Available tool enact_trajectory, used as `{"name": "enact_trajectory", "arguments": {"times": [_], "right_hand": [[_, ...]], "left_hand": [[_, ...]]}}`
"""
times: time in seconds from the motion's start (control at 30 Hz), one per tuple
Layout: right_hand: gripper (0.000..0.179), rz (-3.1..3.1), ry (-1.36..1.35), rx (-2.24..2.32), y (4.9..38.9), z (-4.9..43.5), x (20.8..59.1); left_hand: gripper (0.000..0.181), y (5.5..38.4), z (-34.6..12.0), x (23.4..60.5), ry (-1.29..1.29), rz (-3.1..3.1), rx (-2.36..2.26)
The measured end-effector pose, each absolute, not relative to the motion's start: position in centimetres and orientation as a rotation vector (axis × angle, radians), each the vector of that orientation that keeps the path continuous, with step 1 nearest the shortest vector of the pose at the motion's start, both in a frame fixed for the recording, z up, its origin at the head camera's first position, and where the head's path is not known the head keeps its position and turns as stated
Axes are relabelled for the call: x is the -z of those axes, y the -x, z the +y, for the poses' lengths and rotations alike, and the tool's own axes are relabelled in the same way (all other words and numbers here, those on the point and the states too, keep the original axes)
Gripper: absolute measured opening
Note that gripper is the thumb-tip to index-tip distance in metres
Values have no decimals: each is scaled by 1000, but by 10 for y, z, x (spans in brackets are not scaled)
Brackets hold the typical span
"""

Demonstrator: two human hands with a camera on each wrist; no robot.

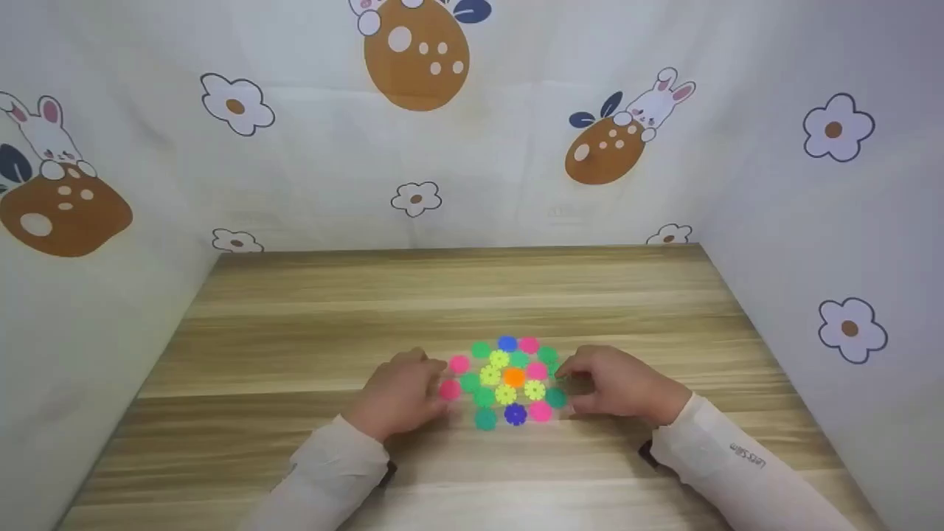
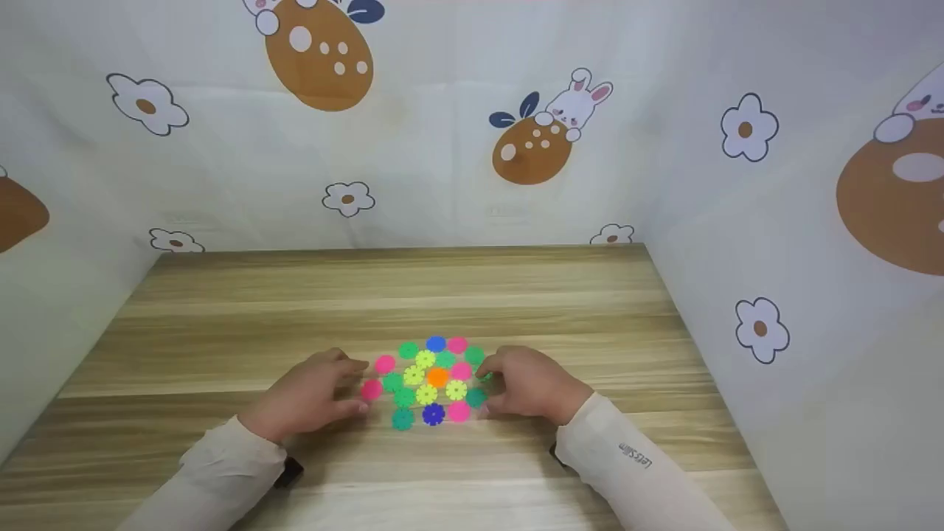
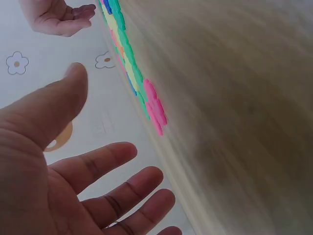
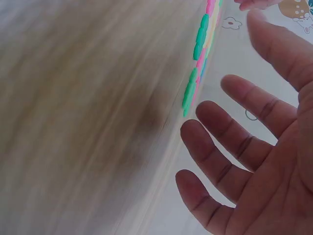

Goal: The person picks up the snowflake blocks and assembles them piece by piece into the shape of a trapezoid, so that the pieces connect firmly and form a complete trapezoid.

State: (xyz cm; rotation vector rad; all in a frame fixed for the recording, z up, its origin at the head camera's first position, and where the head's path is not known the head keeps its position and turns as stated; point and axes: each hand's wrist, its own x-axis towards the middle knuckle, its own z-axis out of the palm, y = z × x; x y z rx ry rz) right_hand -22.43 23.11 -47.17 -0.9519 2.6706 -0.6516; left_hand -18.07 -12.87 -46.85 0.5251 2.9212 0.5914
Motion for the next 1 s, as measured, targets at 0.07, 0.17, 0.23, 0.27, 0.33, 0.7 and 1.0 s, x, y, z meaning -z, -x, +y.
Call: {"name": "enact_trajectory", "arguments": {"times": [0.07, 0.17, 0.23, 0.27, 0.33, 0.7, 1.0], "right_hand": [[39, 2645, 935, 649, 224, 230, 472], [36, 2623, 904, 629, 223, 228, 472], [34, 2623, 896, 602, 223, 226, 471], [34, 2628, 901, 584, 224, 225, 471], [32, 2631, 906, 560, 224, 223, 469], [23, 2678, 915, 479, 225, 210, 470], [28, 2624, 955, 516, 225, 206, 467]], "left_hand": [[38, 182, -125, 469, -529, 2905, -566], [26, 186, -121, 471, -519, 2877, -513], [25, 189, -119, 471, -501, 2863, -480], [25, 190, -118, 471, -489, 2861, -461], [22, 193, -116, 470, -469, 2859, -431], [11, 201, -106, 470, -415, 2895, -297], [13, 201, -103, 470, -372, 2856, -257]]}}
